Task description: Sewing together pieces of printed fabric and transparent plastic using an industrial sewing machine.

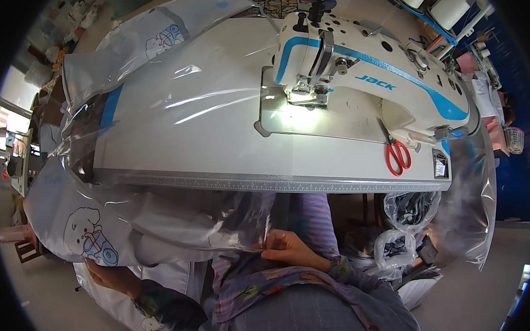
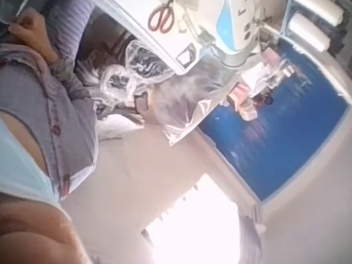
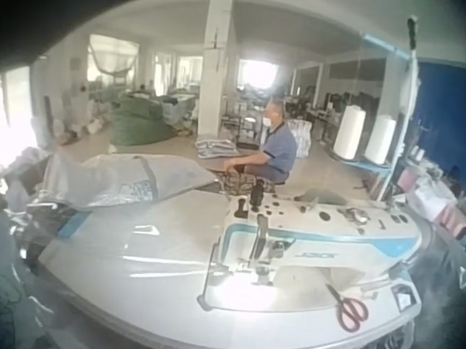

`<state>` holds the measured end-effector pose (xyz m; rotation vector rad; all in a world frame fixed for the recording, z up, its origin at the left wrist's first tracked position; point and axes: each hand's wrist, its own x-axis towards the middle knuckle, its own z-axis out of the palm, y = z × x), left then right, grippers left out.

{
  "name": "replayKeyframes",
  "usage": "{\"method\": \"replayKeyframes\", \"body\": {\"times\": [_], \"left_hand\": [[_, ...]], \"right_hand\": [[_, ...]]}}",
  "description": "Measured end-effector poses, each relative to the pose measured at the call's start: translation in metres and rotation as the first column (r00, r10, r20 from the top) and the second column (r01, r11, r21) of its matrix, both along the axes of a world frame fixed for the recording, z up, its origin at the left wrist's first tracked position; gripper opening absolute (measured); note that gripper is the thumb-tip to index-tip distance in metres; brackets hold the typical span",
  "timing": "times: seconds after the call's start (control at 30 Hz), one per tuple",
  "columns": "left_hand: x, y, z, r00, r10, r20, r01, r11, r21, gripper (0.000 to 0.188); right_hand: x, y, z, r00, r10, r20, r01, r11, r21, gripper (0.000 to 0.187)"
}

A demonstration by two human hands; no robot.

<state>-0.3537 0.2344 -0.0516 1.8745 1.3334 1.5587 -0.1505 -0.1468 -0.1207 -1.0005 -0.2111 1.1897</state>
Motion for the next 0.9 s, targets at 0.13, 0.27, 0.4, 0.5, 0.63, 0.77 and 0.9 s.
{"method": "replayKeyframes", "body": {"times": [0.13,0.27,0.4,0.5,0.63,0.77,0.9], "left_hand": [[0.012,0.002,-0.005,0.947,0.074,-0.311,0.006,0.969,0.248,0.038],[0.052,-0.043,0.009,0.855,0.216,-0.471,-0.026,0.926,0.378,0.039],[0.102,-0.115,0.01,0.957,-0.238,0.166,0.207,0.96,0.187,0.026],[0.123,-0.17,0.008,0.506,-0.862,-0.017,0.831,0.482,0.278,0.016],[0.176,-0.204,0.026,-0.045,-0.997,-0.071,0.973,-0.027,-0.228,0.015],[0.212,-0.212,0.003,-0.092,-0.98,-0.174,0.981,-0.06,-0.183,0.022],[0.226,-0.208,-0.006,-0.039,-0.95,-0.31,0.975,0.031,-0.218,0.023]], "right_hand": [[0.007,0.012,-0.001,0.996,-0.089,0.01,0.089,0.993,-0.082,0.018],[0.015,0.028,-0.002,0.977,-0.18,0.115,0.196,0.969,-0.153,0.02],[0.021,0.043,-0.014,0.942,-0.329,0.061,0.334,0.936,-0.112,0.021],[0.029,0.045,-0.013,0.936,-0.35,0.031,0.352,0.928,-0.122,0.015],[0.035,0.043,-0.006,0.936,-0.337,-0.103,0.333,0.941,-0.058,0.012],[0.031,0.034,-0.028,0.795,-0.257,0.55,0.26,0.963,0.073,0.021],[0.023,0.044,-0.037,0.84,-0.3,0.452,0.335,0.942,0.002,0.021]]}}
